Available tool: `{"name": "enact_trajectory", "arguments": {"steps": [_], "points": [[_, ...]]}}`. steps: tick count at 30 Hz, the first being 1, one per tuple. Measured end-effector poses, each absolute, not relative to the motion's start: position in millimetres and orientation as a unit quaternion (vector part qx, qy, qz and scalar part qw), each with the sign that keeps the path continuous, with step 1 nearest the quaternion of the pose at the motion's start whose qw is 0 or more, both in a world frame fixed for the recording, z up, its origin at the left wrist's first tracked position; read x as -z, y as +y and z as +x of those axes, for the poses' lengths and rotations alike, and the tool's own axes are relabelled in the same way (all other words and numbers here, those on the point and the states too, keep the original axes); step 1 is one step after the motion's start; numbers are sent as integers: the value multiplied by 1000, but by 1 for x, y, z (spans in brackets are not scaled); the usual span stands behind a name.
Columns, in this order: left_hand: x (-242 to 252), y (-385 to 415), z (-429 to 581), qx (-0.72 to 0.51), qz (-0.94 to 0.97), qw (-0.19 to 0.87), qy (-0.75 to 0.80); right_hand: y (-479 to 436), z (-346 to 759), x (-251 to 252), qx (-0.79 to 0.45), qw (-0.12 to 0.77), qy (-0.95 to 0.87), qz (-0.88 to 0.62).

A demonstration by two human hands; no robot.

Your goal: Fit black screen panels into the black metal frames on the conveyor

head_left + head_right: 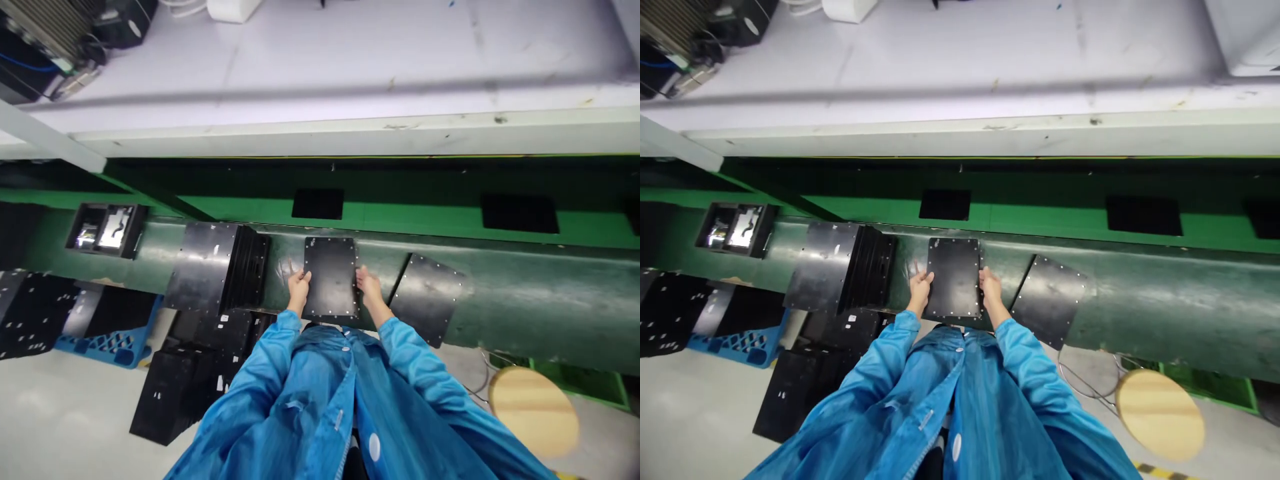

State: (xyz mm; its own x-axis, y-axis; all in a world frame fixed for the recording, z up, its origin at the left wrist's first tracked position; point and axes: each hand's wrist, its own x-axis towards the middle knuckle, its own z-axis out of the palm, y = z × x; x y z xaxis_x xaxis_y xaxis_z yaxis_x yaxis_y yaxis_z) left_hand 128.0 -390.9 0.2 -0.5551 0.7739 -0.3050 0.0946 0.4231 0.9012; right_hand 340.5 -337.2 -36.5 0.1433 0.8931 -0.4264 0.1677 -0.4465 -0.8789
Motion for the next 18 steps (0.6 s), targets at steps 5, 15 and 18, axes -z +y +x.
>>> {"name": "enact_trajectory", "arguments": {"steps": [5,15,18], "points": [[35,-396,128,-367,331,348,796,-344,341,50,-396,233,-467,-755],[44,-396,131,-194,391,319,841,-350,337,57,-322,135,-528,-774],[39,-397,133,-168,400,282,856,-349,339,55,-349,90,-501,-787]]}}
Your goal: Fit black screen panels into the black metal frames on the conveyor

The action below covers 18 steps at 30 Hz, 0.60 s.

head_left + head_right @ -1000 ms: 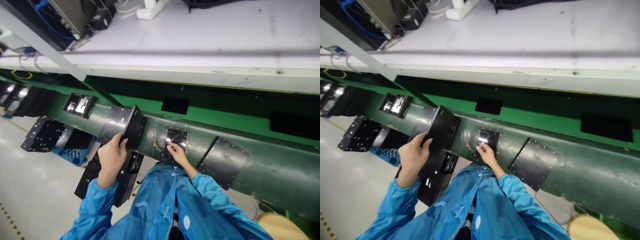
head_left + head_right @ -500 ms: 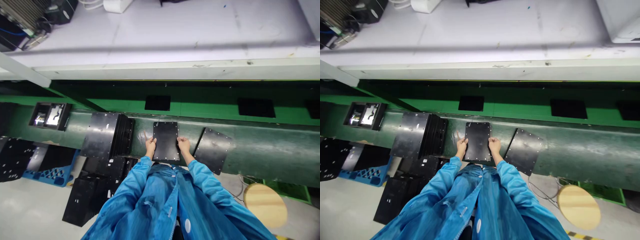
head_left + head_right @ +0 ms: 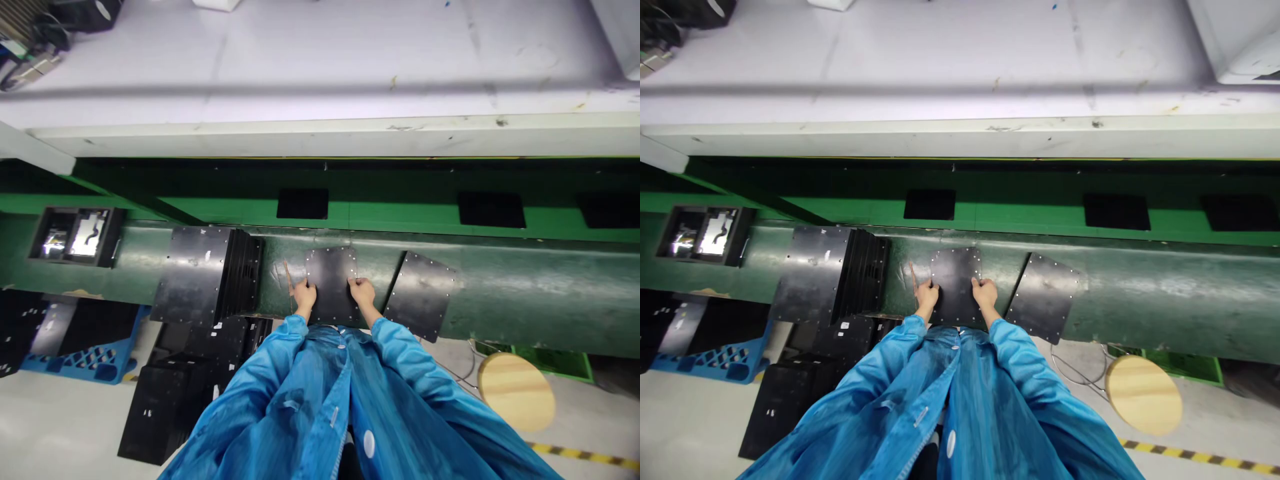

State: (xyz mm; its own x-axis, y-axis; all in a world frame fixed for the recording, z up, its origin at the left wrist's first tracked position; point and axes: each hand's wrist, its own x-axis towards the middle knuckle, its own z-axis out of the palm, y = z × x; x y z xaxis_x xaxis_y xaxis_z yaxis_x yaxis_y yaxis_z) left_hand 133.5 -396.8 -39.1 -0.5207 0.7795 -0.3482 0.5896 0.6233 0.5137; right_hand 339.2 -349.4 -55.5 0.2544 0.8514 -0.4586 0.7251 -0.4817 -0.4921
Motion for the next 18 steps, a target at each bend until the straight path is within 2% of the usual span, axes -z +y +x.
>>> {"name": "enact_trajectory", "arguments": {"steps": [3,8,12,15,18], "points": [[34,-399,134,-153,415,246,862,-352,346,55,-345,58,-493,-797],[26,-397,130,-218,344,350,843,-356,336,54,-337,63,-501,-795],[17,-394,140,-193,306,344,866,-349,335,43,-375,69,-456,-804],[9,-387,179,-185,381,358,832,-347,383,36,-350,119,-437,-820],[3,-374,253,-201,457,389,774,-355,467,36,-261,156,-402,-863]]}}
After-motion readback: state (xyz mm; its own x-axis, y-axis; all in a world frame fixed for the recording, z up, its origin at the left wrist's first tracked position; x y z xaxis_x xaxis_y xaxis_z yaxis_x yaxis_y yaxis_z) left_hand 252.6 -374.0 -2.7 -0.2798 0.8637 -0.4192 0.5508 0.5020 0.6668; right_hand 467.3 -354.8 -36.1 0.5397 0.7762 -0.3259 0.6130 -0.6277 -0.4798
